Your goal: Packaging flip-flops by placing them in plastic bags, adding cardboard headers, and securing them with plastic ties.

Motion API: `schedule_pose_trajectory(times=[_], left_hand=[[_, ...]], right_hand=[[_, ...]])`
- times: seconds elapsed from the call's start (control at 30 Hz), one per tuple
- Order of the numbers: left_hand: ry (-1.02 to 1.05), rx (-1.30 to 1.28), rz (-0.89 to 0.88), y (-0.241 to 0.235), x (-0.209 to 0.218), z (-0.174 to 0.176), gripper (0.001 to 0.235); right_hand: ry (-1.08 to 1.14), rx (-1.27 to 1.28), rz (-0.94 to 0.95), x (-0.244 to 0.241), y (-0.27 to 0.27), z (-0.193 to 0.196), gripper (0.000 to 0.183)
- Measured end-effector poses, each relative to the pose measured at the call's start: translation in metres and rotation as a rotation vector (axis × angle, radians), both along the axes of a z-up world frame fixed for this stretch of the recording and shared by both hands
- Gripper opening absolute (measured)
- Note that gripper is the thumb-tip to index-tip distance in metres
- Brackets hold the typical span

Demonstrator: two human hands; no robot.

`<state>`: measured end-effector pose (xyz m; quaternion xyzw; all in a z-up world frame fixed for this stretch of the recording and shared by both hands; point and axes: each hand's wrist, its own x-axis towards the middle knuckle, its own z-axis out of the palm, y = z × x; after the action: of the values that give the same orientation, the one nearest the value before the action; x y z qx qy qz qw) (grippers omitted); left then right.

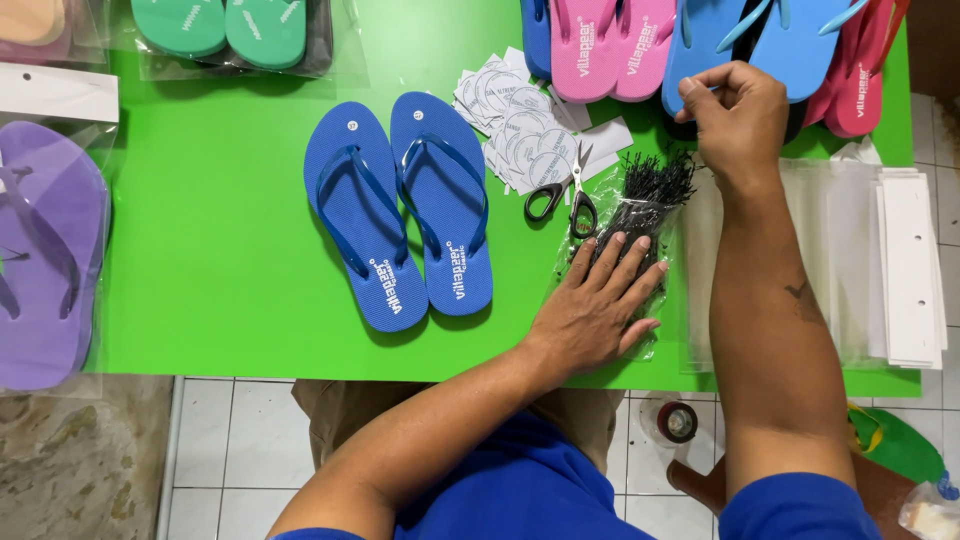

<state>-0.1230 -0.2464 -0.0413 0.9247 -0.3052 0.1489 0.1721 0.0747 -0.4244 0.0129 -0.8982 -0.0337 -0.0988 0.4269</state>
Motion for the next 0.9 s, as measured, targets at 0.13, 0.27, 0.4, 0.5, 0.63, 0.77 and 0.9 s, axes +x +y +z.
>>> schedule_pose_trajectory(times=[0.13, 0.27, 0.4, 0.5, 0.63, 0.77, 0.9], left_hand=[[-0.004, -0.015, 0.008, 0.0, 0.0, 0.0, 0.066], [-0.02, -0.013, 0.01, 0.0, 0.0, 0.0, 0.066], [0.003, -0.051, 0.003, -0.001, 0.0, 0.0, 0.066], [-0.014, -0.042, 0.011, -0.001, 0.0, 0.0, 0.067], [-0.022, -0.053, 0.01, 0.0, 0.001, 0.003, 0.067], [0.01, -0.056, 0.007, -0.001, 0.001, 0.003, 0.068], [0.002, -0.054, 0.01, -0.001, 0.001, 0.002, 0.069]], right_hand=[[-0.04, 0.023, 0.002, 0.01, -0.004, 0.002, 0.009], [-0.065, -0.011, 0.006, 0.013, -0.001, 0.009, 0.009], [-0.1, 0.032, 0.044, 0.023, -0.004, 0.001, 0.009], [-0.188, 0.058, 0.026, 0.03, -0.006, -0.008, 0.011], [-0.131, 0.053, 0.06, 0.029, -0.003, -0.009, 0.012], [-0.323, 0.034, -0.048, 0.045, -0.02, -0.02, 0.017], [-0.236, -0.066, 0.033, 0.038, -0.015, -0.014, 0.007]])
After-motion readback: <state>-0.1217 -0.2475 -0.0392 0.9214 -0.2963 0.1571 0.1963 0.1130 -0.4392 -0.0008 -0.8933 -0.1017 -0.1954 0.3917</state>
